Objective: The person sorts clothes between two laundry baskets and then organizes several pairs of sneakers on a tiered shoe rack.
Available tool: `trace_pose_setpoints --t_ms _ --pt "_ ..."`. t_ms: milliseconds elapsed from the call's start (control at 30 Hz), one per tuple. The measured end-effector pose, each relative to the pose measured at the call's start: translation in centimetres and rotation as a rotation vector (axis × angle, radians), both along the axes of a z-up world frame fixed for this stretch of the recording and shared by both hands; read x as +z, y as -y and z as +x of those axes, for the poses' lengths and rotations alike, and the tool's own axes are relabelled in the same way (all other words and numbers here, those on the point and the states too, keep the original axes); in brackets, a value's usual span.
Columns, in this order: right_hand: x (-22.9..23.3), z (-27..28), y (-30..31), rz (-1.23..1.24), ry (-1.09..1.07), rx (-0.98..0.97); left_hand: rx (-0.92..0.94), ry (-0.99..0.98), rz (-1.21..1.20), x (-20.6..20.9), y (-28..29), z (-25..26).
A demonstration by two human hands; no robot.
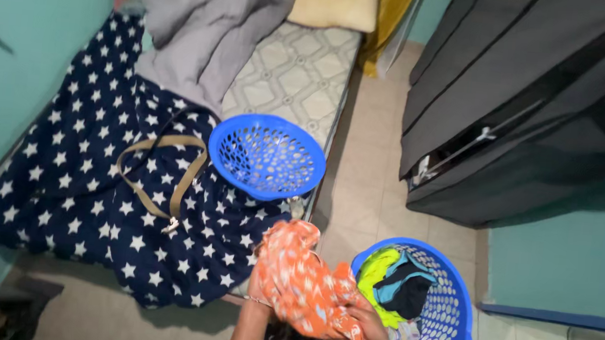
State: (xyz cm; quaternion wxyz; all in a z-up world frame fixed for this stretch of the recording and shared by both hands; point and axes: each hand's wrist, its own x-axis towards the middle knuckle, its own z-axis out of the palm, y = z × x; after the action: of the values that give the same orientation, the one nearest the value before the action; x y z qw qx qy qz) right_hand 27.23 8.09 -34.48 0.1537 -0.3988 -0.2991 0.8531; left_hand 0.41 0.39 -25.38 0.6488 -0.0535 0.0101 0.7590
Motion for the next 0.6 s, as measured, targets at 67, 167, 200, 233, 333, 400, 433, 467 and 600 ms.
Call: trace_pose_setpoints --t_ms 67,167,200,233,333,400,433,467,600 --pt "3.0 2.2 -0.8 0.137 0.075 0.023 -0.055 -0.202 -0.143 1.2 -0.2 -0.7" --pt "6.8 3.1 -3.7 0.342 0.057 -0.083 -0.094 -0.429 -0.260 0.2 -1.5 -1.0" --pt "7.6 2.9 -4.6 0.402 0.023 -0.129 -0.118 -0.550 -0.298 -0.5 -1.8 0.0" --pt "7.8 2.6 -4.9 0.443 -0.002 -0.160 -0.145 -0.669 -0.344 -1.4 -1.6 1.7" --pt "6.2 -0.6 -5.8 0.565 0.014 -0.187 -0.191 -1.039 -0.458 -3.1 -3.1 4.2" --pt "4.6 -2.1 -6.2 0.613 0.069 -0.234 -0.148 -1.214 -0.482 -3.2 -3.4 3.9" --pt "4.3 -2.9 -7.0 0.518 -0.007 -0.403 -0.098 -1.386 -0.511 -2.8 -3.6 3.2" --pt "4.5 -3.4 -7.4 0.417 -0.085 -0.568 -0.099 -1.405 -0.501 -2.2 -3.7 2.4" --pt "9.8 -1.2 -8.8 0.332 -0.176 -0.618 0.103 -1.406 -0.678 1.9 -4.0 -0.8"
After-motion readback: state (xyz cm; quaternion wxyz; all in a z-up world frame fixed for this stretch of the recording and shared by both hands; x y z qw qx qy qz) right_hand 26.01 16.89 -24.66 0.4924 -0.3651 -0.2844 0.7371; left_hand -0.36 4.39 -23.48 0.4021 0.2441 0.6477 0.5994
